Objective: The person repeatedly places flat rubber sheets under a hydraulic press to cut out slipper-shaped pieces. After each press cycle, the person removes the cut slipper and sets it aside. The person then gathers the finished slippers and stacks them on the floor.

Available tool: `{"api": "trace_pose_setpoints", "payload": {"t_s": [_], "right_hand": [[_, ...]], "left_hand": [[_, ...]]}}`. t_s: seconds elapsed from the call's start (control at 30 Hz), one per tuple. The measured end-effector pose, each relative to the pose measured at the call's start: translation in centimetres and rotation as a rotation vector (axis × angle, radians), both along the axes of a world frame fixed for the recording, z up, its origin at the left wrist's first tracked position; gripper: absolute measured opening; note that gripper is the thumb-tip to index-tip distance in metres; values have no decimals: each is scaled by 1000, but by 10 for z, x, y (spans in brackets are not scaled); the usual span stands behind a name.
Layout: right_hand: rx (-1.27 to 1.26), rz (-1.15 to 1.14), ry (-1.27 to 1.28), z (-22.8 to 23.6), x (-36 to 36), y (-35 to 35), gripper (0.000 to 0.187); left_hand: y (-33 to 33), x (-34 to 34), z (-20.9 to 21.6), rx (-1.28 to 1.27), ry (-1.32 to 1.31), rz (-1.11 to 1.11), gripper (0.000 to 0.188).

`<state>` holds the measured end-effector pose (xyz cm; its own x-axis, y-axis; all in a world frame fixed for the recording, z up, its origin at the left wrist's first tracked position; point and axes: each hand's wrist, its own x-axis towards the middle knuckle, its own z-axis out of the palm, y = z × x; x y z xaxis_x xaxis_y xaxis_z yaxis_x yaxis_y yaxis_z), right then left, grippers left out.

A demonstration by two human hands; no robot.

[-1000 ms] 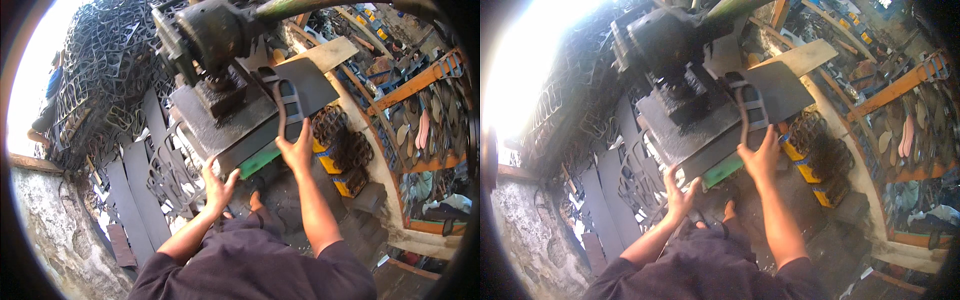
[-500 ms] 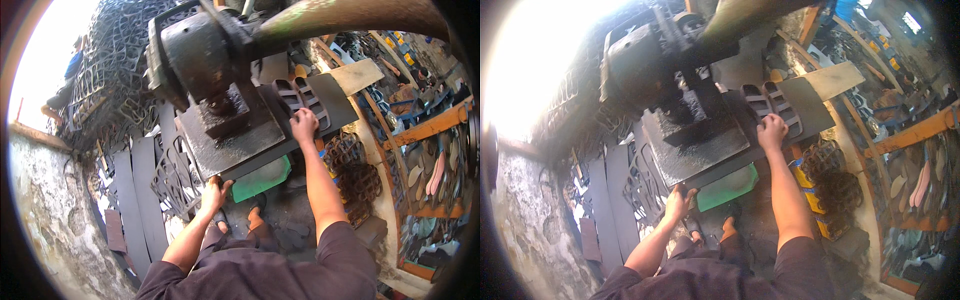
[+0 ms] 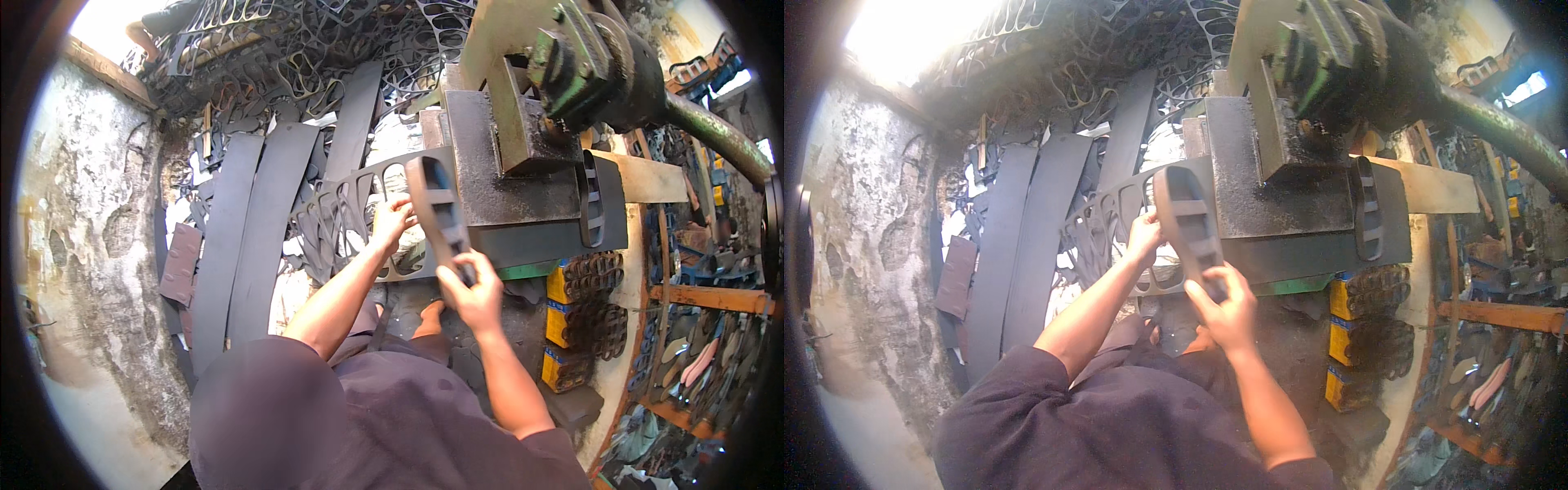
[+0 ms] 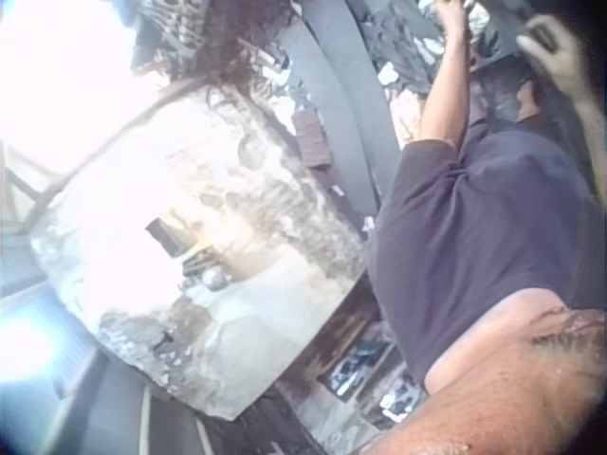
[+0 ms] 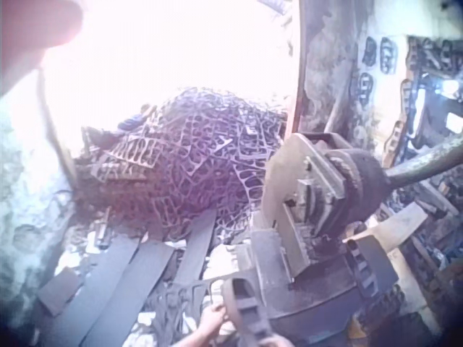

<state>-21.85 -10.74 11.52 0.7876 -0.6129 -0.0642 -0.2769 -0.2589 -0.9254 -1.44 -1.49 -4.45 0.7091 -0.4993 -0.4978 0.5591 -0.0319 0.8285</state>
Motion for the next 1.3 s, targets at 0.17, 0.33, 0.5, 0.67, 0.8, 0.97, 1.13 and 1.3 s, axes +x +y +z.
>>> {"api": "trace_pose_setpoints", "payload": {"t_s": [0.17, 0.33, 0.5, 0.67, 0.8, 0.97, 1.13, 1.3], "right_hand": [[-679, -143, 105, -82, 52, 22, 32], [-760, -160, 156, -95, 65, 29, 35], [-736, -154, 198, -100, 59, 29, 52], [-613, -45, 223, -77, 18, 24, 104], [-724, 13, 263, -103, -14, 7, 86], [-711, 15, 215, -106, -24, 1, 79], [-704, -23, 303, -105, -37, -19, 82], [-736, -142, 618, -103, -60, -69, 80]], "left_hand": [[-3, -4, 8, -220, 184, 51, 26], [-2, -1, 13, -174, 180, 117, 30], [-8, -11, 26, -90, 181, 129, 37], [1, -10, 34, -185, 57, 101, 55], [4, -16, 35, -254, 68, 17, 64], [3, -20, 43, -255, 73, 8, 60], [-13, -25, 53, -221, 72, -4, 64], [-50, -29, 48, -169, -54, -38, 63]]}}
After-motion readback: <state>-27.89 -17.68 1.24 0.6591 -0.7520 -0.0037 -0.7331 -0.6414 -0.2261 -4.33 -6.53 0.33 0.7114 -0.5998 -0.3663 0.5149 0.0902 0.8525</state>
